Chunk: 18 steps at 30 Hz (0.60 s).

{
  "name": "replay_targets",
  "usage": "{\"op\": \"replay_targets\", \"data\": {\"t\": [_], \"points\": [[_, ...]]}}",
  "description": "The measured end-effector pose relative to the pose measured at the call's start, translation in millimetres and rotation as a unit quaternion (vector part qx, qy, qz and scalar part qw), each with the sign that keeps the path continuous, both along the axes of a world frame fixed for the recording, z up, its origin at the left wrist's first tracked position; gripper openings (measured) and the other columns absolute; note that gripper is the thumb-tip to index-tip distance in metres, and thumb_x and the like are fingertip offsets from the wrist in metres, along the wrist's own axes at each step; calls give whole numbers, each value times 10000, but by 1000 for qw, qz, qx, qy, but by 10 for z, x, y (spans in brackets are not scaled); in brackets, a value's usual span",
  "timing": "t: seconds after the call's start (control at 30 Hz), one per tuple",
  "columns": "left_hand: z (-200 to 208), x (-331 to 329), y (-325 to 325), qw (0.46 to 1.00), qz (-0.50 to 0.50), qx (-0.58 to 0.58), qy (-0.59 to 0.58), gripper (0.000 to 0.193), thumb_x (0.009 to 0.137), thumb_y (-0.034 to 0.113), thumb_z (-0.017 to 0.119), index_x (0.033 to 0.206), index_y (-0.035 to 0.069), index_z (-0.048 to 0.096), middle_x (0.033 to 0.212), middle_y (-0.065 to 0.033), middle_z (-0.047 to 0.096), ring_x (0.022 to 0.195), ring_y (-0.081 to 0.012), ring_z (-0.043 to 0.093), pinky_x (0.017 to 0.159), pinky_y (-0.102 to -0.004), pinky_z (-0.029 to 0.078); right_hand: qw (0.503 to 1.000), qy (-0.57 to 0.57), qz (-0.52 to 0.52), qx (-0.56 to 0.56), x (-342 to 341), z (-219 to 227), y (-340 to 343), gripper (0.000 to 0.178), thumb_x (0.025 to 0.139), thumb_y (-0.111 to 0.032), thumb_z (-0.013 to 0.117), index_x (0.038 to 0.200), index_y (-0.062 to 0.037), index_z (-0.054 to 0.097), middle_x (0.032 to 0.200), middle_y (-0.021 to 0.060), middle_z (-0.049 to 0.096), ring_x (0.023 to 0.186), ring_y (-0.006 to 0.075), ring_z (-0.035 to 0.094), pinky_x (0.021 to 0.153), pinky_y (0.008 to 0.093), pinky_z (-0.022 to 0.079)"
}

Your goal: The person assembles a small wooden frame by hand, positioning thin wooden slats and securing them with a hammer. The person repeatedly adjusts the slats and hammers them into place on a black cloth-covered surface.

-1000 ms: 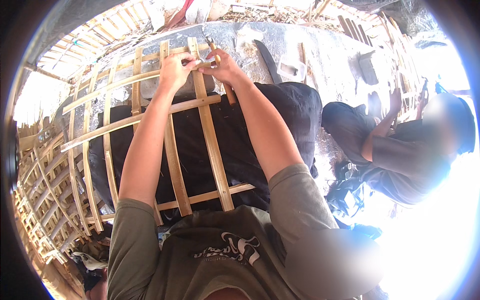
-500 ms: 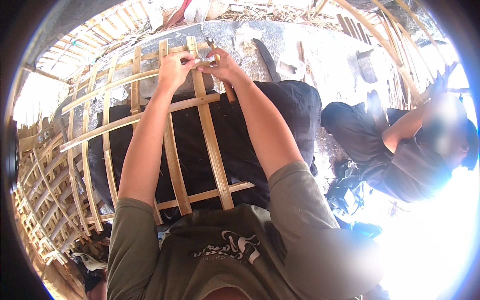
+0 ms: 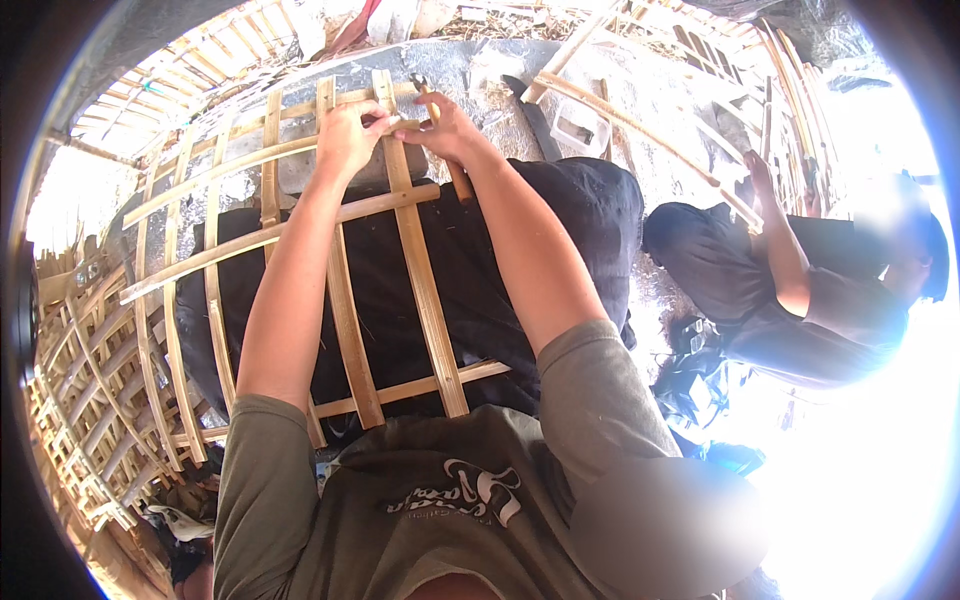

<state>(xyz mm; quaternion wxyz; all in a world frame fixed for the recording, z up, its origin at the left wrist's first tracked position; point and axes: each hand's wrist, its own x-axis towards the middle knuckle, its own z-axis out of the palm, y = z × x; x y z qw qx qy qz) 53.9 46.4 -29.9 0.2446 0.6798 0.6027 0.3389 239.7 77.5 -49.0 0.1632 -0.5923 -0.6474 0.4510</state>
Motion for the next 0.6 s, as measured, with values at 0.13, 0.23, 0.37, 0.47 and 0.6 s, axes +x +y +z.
{"op": "replay_targets", "data": {"t": [0.13, 0.23, 0.37, 0.47, 0.6], "points": [[5, -3, -7, 1000, -2, 4, 2, 136, 840, 161, 753, 921, 52, 749, 844, -132, 740, 761, -245, 723, 720, -344, 541, 1000, 2, -1, -1, 2, -41, 11, 828, 721, -493, 867, 1388, -168, 501, 1123, 159, 698, 1081, 231, 647, 950, 396, 499], [7, 1, -10, 1000, 1, -3, -2, 138, 840, 165, 755, 920, 53, 750, 842, -128, 741, 756, -242, 724, 716, -341, 542, 1000, 1, -1, -5, 2, -41, 17, 831, 720, -490, 868, 1390, -165, 499, 1110, 155, 703, 1081, 232, 651, 953, 399, 498], [0, -6, -8, 1000, -1, -2, -7, 144, 837, 173, 761, 919, 54, 752, 844, -126, 743, 746, -230, 725, 709, -335, 542, 1000, -9, -6, -14, -13, -30, 14, 861, 706, -490, 877, 1400, -158, 489, 1097, 160, 702, 1080, 233, 653, 949, 399, 501], [22, 11, -19, 1000, 6, -11, -16, 146, 836, 174, 764, 913, 51, 752, 845, -124, 744, 741, -218, 725, 703, -330, 543, 1000, -8, -18, -7, -2, -49, 26, 943, 670, -479, 899, 1417, -105, 460, 1070, 162, 697, 1054, 233, 656, 930, 390, 512], [7, 10, -7, 1000, 7, -10, -14, 139, 831, 178, 763, 908, 62, 754, 842, -126, 737, 761, -254, 716, 715, -343, 537, 997, 56, -51, 30, 26, -39, 18, 1084, 621, -434, 933, 1450, -8, 379, 1021, 162, 682, 991, 237, 657, 893, 376, 532]]}}
